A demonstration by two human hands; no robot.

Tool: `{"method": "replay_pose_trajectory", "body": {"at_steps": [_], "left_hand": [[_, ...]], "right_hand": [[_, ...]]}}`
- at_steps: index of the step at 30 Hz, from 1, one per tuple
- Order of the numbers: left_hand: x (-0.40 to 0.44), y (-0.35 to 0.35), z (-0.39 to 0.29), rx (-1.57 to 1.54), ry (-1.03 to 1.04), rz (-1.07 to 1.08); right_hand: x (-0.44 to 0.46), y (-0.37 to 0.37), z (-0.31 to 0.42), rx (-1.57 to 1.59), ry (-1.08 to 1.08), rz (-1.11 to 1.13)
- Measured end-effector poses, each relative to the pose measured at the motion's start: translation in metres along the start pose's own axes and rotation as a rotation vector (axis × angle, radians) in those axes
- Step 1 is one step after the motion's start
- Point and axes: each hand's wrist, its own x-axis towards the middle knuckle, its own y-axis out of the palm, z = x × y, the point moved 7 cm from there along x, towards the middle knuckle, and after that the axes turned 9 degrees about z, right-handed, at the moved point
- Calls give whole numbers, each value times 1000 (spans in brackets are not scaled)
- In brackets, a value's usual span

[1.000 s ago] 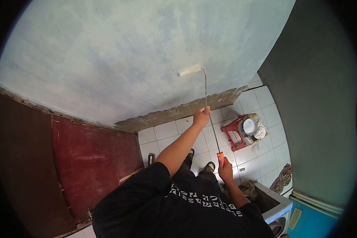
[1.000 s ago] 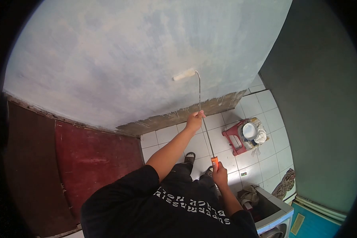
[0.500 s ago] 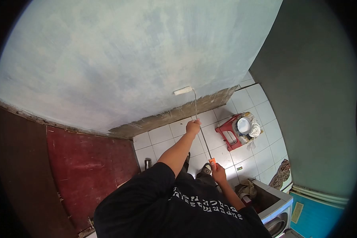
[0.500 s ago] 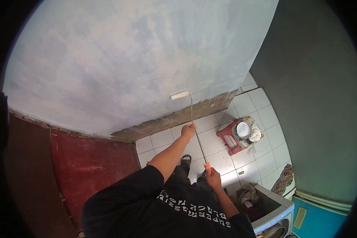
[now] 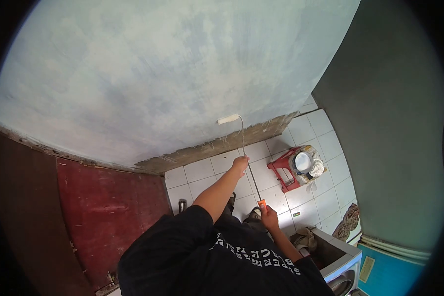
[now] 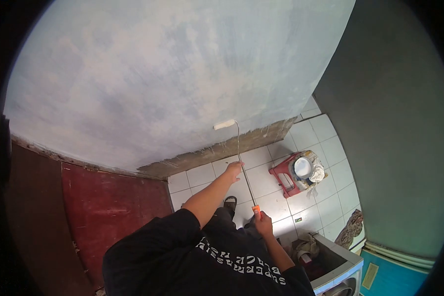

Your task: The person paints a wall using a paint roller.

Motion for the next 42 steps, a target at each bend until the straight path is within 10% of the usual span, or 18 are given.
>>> {"method": "replay_pose_trajectory", "body": {"at_steps": [11,20,42], "left_hand": [[-138,22,-132,215,631,-133],[-337,41,-320,268,1223,-162],[-29,2,-76,646,601,-211]], "right_hand": [[-17,-31,50,140,-220,-51],[-36,-88,229,265,-492,-31],[-4,4,10,93,-27,-12]]}}
